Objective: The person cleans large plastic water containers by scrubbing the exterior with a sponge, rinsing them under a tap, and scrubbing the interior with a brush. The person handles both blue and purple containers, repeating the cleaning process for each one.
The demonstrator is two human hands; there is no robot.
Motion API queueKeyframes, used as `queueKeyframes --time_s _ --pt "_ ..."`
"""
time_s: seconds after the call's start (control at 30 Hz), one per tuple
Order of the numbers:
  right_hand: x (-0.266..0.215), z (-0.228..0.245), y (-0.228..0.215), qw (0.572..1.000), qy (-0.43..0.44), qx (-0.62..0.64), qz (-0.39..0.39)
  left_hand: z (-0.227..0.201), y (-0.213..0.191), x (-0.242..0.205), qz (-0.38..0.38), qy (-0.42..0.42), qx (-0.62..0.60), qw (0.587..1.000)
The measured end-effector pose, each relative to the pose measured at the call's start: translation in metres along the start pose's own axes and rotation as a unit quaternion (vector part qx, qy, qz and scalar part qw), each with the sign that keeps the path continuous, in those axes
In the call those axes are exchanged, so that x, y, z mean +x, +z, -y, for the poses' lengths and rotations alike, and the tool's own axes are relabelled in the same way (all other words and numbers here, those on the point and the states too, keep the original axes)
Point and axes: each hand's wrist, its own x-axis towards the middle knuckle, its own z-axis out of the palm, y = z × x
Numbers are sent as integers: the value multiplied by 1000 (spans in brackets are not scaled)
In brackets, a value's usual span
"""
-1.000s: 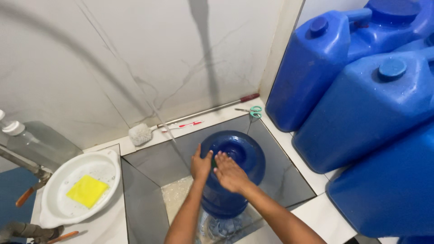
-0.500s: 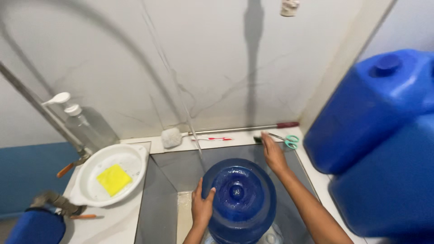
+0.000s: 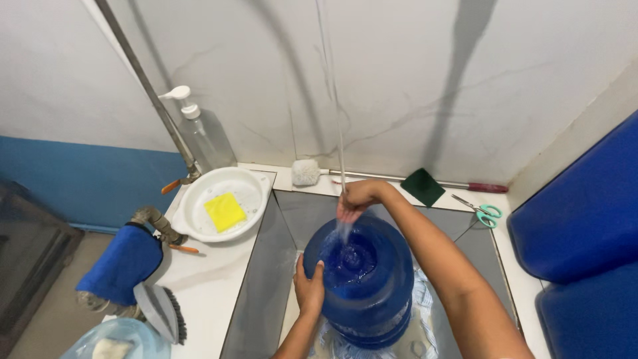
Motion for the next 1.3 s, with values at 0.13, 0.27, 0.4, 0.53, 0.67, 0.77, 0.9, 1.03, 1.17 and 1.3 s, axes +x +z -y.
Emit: queueKeyframes --time_s 0.13,0.27,0.4,0.53,0.67,0.77,0.9,1.03,1.17,1.3 --pt "-25 17 -12 995 43 -78 37 -5 0 -6 1 -52 -39 998" --pt "-25 26 -7 982 90 -164 20 -9 -7 -16 -21 -33 -41 998" --pt "-24 26 -8 991 66 -115 -18 -20 -8 -30 -2 -76 -70 995" --pt "-33 23 -12 994 -3 -108 -1 -29 -10 -36 2 -89 -90 992" --pt "-43 32 -5 993 16 -91 -73 -25 -6 -39 12 -123 -124 985" --pt "-49 45 6 996 -2 -61 -67 -16 6 -25 6 -94 -93 991" --pt "-61 47 21 996 -40 -24 -74 -9 27 22 9 47 15 999" --pt "-73 46 31 989 -70 50 -124 -43 32 70 287 184 -2 940" --pt "-76 48 37 980 -87 -5 -176 -112 65 57 301 256 377 838" --pt "-71 47 33 975 -98 -37 -197 -124 103 -2 163 124 480 853"
